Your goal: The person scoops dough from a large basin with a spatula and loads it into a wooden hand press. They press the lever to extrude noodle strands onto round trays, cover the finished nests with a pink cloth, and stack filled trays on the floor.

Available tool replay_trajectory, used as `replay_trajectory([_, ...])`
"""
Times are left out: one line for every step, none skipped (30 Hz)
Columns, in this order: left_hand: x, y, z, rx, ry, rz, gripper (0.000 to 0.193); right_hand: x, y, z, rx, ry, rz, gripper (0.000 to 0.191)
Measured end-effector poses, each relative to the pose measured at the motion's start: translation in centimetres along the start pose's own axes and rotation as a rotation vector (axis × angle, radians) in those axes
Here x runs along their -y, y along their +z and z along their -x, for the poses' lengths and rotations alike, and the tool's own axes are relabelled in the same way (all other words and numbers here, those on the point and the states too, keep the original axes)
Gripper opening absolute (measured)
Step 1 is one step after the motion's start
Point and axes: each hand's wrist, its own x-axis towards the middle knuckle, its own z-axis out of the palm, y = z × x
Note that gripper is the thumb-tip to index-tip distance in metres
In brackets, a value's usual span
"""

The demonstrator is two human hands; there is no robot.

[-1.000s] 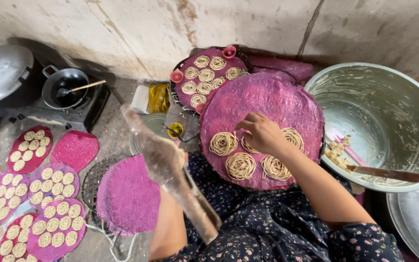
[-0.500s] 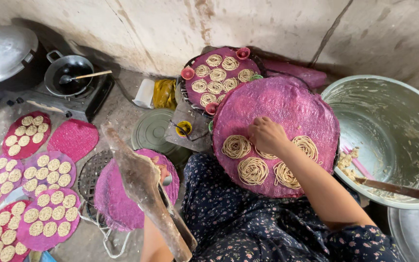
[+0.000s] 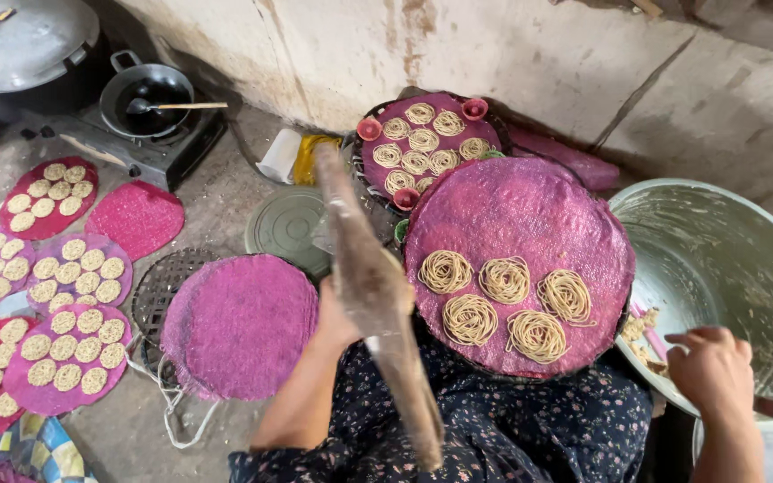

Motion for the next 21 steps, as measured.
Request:
replay_trajectory([-0.7, 1.9, -0.2, 0.053, 0.136, -0.140, 0.039, 0.0, 0.2, 0.0, 0.006, -0.050, 0.211, 0.022])
replay_trajectory([-1.6, 3.8, -0.2, 0.090, 0.297, -0.282, 0.039, 0.6, 0.1, -0.2, -0.076, -0.086, 0.074, 0.025])
replay_trajectory([-2.8, 6.0, -0.8, 0.097, 0.626, -0.510, 0.042, 1.2, -0.7, -0.4, -0.152, -0.124, -0.064, 0.029])
replay_trajectory([-3.9, 8.4, -0.6, 0.178, 0.677, -0.509, 0.042, 1.9, -2.0, -0.5, -0.219, -0.158, -0.205, 0.033])
replay_trajectory([-5.1, 10.6, -0.5, 0.203, 0.911, -0.328, 0.038, 3.0, -3.4, -0.6, -0.267, -0.236, -0.334, 0.040])
replay_trajectory([-6.7, 14.1, -0.2, 0.334, 0.710, -0.651, 0.042, 4.3, -5.0, -0.8, -0.316, -0.308, -0.470, 0.049])
replay_trajectory([-7.7, 16.2, 0.5, 0.302, 0.968, -0.564, 0.035, 6.1, -6.4, -1.3, -0.367, -0.377, -0.607, 0.057])
replay_trajectory([-9.0, 18.7, 0.9, 0.373, 0.919, -0.685, 0.028, 7.9, -7.7, -1.8, -0.412, -0.381, -0.543, 0.058])
replay_trajectory([-10.1, 20.9, 1.2, 0.406, 0.971, -0.762, 0.024, 9.5, -9.1, -2.0, -0.452, -0.380, -0.478, 0.059])
replay_trajectory([-10.6, 21.8, 1.8, 0.450, 1.022, -0.835, 0.021, 11.0, -10.3, -1.6, -0.506, -0.413, -0.395, 0.059])
replay_trajectory([-10.8, 22.0, 2.1, 0.508, 0.940, -0.795, 0.021, 12.2, -11.3, -1.1, -0.565, -0.441, -0.310, 0.059])
replay_trajectory([-11.4, 22.2, 1.8, 0.569, 0.865, -0.751, 0.021, 13.2, -12.4, -0.8, -0.643, -0.506, -0.201, 0.057])
replay_trajectory([-11.8, 22.0, 1.6, 0.635, 0.798, -0.705, 0.022, 14.0, -13.2, 0.1, -0.614, -0.557, -0.133, 0.054])
replay_trajectory([-12.1, 21.5, 1.5, 0.727, 0.830, -0.706, 0.025, 14.8, -13.8, 0.9, -0.585, -0.610, -0.067, 0.050])
replay_trajectory([-12.4, 20.8, 1.3, 0.826, 0.867, -0.704, 0.028, 15.4, -14.1, 1.9, -0.449, -0.649, -0.056, 0.046])
replay_trajectory([-12.7, 20.4, 1.5, 0.933, 0.903, -0.696, 0.033, 15.4, -14.5, 2.8, -0.397, -0.749, -0.166, 0.047])
replay_trajectory([-12.7, 19.8, 2.0, 0.932, 0.867, -0.806, 0.029, 14.9, -14.9, 3.7, -0.341, -0.844, -0.279, 0.049])
replay_trajectory([-12.3, 18.2, 2.5, 0.928, 0.833, -0.921, 0.024, 14.3, -15.2, 4.4, -0.291, -0.935, -0.401, 0.050])
replay_trajectory([-12.1, 17.5, 3.2, 0.874, 0.847, -0.869, 0.024, 13.5, -15.3, 4.8, -0.042, -0.690, -0.349, 0.047])
replay_trajectory([-12.0, 17.0, 3.8, 0.820, 0.857, -0.817, 0.027, 12.6, -15.3, 5.1, 0.200, -0.440, -0.305, 0.045])
replay_trajectory([-11.8, 16.5, 4.0, 0.871, 0.817, -0.904, 0.023, 11.6, -15.0, 5.4, 0.437, -0.193, -0.269, 0.042])
